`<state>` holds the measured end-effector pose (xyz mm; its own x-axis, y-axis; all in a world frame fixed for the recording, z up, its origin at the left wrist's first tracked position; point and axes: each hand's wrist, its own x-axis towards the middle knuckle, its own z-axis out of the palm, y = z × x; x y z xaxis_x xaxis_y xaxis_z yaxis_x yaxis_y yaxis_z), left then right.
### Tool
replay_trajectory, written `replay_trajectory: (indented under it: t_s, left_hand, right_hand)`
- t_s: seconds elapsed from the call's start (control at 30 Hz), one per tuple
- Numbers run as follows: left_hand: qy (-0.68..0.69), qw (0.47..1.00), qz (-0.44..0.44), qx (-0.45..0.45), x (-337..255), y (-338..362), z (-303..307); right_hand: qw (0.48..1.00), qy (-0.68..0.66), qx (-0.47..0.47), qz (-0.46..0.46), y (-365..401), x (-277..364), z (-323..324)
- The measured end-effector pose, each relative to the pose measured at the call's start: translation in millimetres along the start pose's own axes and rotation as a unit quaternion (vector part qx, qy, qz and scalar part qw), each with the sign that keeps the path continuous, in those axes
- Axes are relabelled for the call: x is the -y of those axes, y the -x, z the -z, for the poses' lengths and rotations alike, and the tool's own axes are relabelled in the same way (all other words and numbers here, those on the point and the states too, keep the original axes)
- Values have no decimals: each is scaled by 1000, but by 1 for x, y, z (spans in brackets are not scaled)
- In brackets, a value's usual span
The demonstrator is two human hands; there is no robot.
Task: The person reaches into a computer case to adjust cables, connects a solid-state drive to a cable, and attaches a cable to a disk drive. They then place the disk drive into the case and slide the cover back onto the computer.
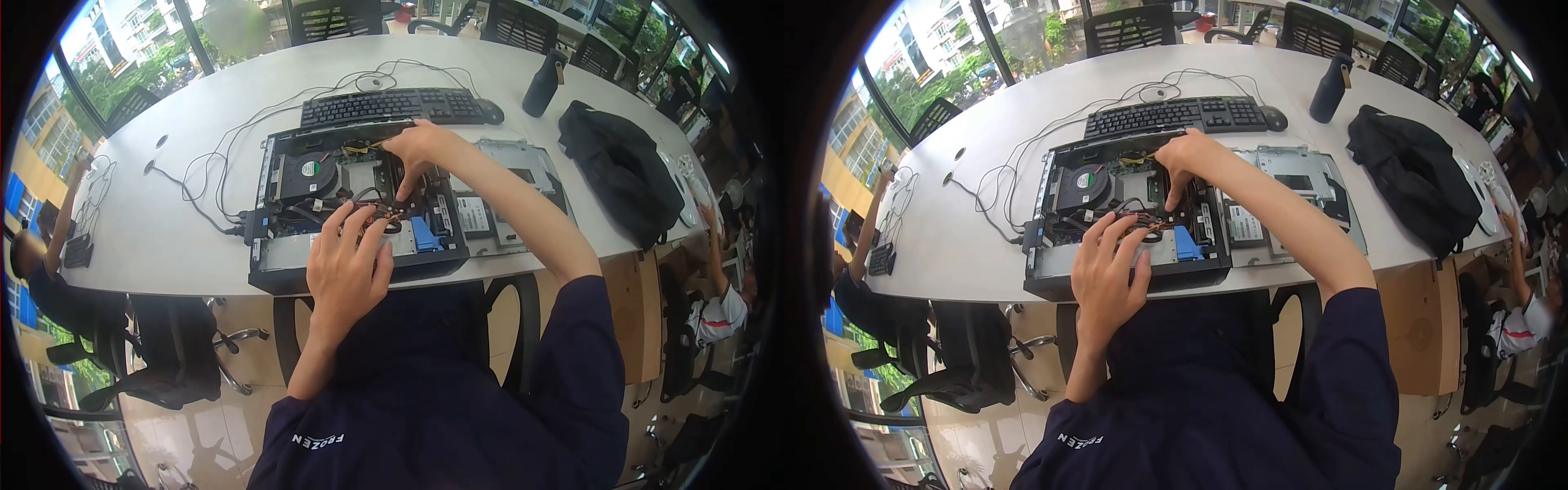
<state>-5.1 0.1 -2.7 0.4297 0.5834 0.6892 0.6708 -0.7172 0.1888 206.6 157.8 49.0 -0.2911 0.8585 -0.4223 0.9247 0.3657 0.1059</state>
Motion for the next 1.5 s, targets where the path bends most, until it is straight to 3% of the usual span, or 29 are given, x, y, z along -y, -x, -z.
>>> replay_trajectory:
  t_s: [0.17,0.4,0.47,0.57,0.67,0.7,0.8,0.87,0.93,1.07,1.3,1.4,1.47,1.5]
  left_hand:
    - [5,1000,3,4,-1,-1,1]
    - [-5,1000,-1,-9,3,2,-2]
    - [-5,1000,-3,-11,3,1,-3]
    - [-4,1000,-2,-10,2,1,-2]
    - [-2,1000,-2,-11,2,1,-2]
    - [-3,1000,-1,-9,2,1,-2]
    - [-2,1000,-3,-11,3,1,-3]
    - [7,1000,10,-10,1,0,0]
    - [13,1000,11,-5,1,-1,0]
    - [11,1000,14,-4,2,0,-1]
    - [8,1000,11,-16,4,1,-4]
    - [7,1000,12,-20,4,1,-2]
    - [9,1000,3,-24,6,2,-3]
    - [5,1000,-9,-24,7,2,-4]
  right_hand:
    - [999,21,40,-11,-4,3,6]
    - [1000,-3,-15,-11,-5,4,-1]
    - [998,7,44,-37,-10,7,6]
    - [998,-13,47,-42,-12,5,3]
    - [1000,12,-13,-21,0,4,2]
    - [1000,1,15,-8,-2,2,3]
    - [998,-15,-38,45,3,-3,-4]
    - [998,-31,-20,48,9,-5,-6]
    - [991,-22,-111,78,5,-17,-24]
    - [985,-26,-143,95,24,-16,-31]
    - [984,-29,-153,85,34,-11,-28]
    - [990,-38,-113,82,44,-4,-23]
    - [978,-81,-162,103,45,-5,-28]
    - [981,-128,-136,55,44,-4,-29]
